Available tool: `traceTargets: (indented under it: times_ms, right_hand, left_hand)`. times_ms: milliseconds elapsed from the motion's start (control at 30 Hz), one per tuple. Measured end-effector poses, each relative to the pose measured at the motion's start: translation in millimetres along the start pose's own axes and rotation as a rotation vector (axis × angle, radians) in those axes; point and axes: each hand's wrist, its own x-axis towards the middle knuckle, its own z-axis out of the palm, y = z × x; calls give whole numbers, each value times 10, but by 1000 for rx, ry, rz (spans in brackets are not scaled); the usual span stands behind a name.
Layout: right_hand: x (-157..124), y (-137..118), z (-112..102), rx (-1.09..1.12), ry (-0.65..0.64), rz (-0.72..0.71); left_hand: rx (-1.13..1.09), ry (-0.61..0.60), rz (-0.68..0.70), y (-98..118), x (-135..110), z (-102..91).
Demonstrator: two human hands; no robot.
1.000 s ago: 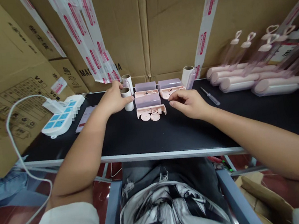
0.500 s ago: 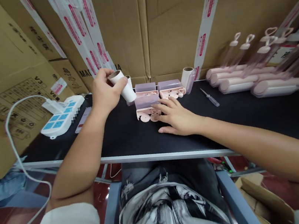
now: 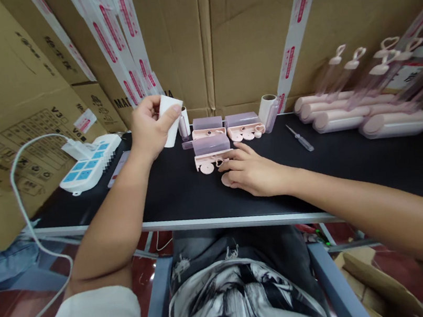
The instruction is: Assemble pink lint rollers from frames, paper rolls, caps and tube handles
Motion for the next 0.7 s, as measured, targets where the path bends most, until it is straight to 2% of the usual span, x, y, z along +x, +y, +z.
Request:
traceTargets:
  times_ms: [100, 233, 433, 567, 700]
  right_hand:
    - [12, -16, 15, 16, 37, -1]
    - [0, 35, -7, 227, 191, 56]
    - [-94, 157, -35, 406, 526, 327]
    - [-95, 143, -39, 462, 615, 466]
    - [-25, 64, -104, 331, 708, 504]
  left_hand:
    - [-89, -98, 40, 92, -64, -3]
    - [-145, -320, 143, 182, -157, 14]
    - [-42, -582, 325, 261, -293, 118]
    - [-3, -654, 381, 300, -368, 196]
    - [43, -683, 356, 371, -476, 258]
